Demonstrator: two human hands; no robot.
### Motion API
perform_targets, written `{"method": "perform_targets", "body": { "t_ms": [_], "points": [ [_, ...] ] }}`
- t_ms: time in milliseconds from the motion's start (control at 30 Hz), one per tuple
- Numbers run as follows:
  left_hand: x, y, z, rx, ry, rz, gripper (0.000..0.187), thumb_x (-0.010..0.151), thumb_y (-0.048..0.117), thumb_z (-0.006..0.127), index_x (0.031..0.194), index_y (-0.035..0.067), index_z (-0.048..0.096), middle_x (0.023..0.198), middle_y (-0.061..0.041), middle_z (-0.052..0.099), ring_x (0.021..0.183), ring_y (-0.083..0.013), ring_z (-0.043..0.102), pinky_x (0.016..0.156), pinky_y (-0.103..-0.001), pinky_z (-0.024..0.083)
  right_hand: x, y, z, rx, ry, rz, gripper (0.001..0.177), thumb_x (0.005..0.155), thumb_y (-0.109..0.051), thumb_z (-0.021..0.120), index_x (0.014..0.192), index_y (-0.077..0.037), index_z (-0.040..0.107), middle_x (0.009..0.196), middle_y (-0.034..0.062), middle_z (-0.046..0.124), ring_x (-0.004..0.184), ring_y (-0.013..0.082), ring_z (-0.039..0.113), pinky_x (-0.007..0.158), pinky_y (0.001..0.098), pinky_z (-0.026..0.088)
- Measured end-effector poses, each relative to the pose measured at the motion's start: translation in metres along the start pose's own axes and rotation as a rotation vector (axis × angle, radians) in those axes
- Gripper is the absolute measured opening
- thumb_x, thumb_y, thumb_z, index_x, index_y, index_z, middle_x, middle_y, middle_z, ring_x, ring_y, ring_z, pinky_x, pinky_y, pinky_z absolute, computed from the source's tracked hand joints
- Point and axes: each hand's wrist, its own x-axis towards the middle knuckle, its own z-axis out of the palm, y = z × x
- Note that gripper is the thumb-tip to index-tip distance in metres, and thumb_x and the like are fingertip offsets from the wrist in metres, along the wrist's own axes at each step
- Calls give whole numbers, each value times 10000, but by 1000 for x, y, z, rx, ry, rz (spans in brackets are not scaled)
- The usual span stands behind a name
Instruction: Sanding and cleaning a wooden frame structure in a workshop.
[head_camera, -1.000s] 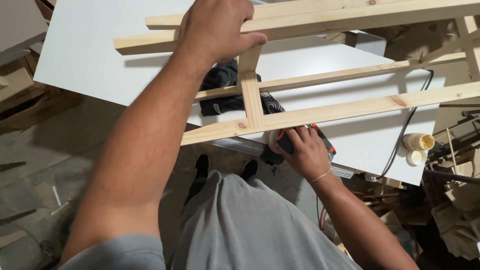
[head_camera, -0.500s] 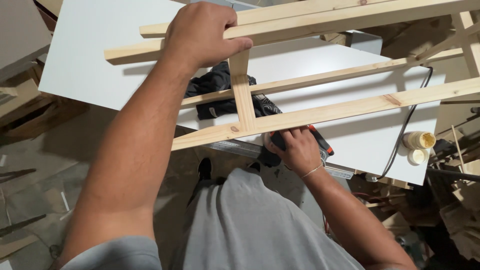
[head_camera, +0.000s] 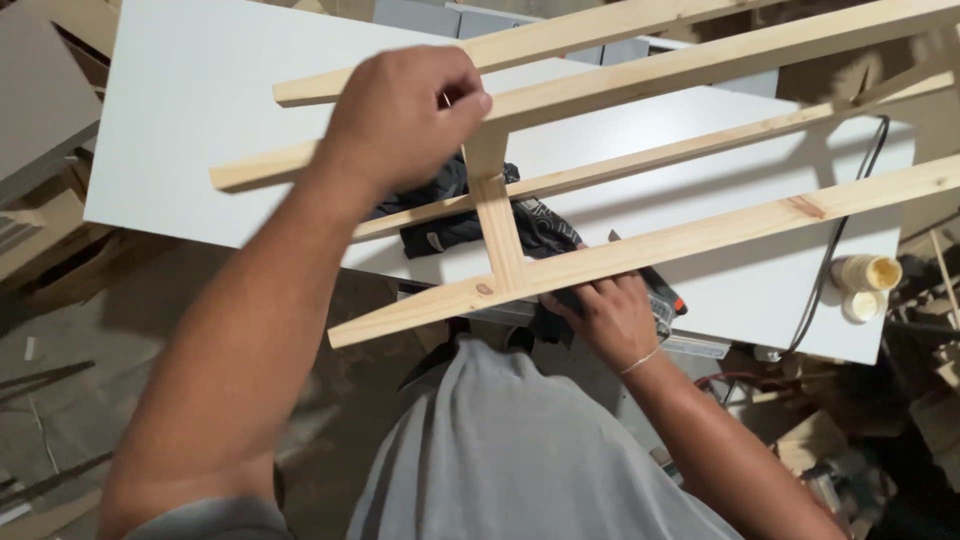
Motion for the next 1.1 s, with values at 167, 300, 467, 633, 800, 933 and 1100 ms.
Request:
{"method": "perform_targets", "body": {
  "t_ms": [167, 300, 467, 633, 800, 933, 1100],
  "points": [
    [-17, 5, 6, 116, 4, 163, 184, 988, 227, 646, 908, 65, 683, 855, -113, 693, 725, -351, 638, 614, -518, 496, -19, 8, -1, -12, -172, 18, 539, 882, -411, 793, 1291, -86, 664, 1485, 203, 577, 1367, 447, 541, 1080, 553, 469],
    [-37, 3, -8, 262, -53, 162, 229, 1013, 355, 708, 1002, 128, 676, 860, -43, 680, 742, -310, 643, 522, -470, 488, -8, -1, -21, -27, -183, -3, 396, 927, -235, 753, 1279, -76, 665, 1434, 237, 604, 1270, 397, 617, 1186, 609, 419],
    [-41, -4, -27, 366, -177, 10, 438, 1057, 583, 609, 950, 159, 644, 795, -21, 654, 653, -293, 633, 483, -462, 479, -11, -1, -30, -15, -231, -26, 328, 934, -257, 763, 1197, -84, 673, 1393, 240, 603, 1219, 455, 614, 1074, 556, 479],
    [-46, -8, -14, 491, -113, 58, 496, 1057, 695, 577, 911, 226, 647, 741, 14, 646, 575, -285, 635, 438, -433, 458, -17, 10, -50, 113, -273, -74, 295, 942, -222, 715, 1188, -73, 647, 1102, 174, 625, 955, 383, 598, 908, 522, 509],
    [-47, -7, -16, 475, -152, 37, 493, 1065, 686, 583, 917, 221, 655, 722, 13, 625, 564, -262, 627, 421, -427, 459, -15, 11, -73, 203, -183, -79, 243, 904, -226, 788, 1072, -58, 737, 1085, 153, 732, 1017, 322, 708, 973, 456, 590],
    [-50, -2, -16, 479, -213, 12, 483, 1073, 681, 538, 969, 230, 674, 720, 13, 634, 567, -230, 635, 402, -403, 467, 42, -18, -84, 379, -187, -33, 184, 947, -168, 702, 1091, -57, 674, 855, 86, 681, 661, 239, 575, 618, 331, 467],
    [-60, -1, -11, 466, -59, 95, 512, 1024, 676, 695, 832, 211, 603, 685, 16, 580, 597, -221, 614, 452, -388, 453, 99, -58, -49, 313, -735, 136, 475, 908, -444, 704, 1338, -247, 656, 916, -10, 772, 672, 341, 685, 481, 518, 475]
  ]
}}
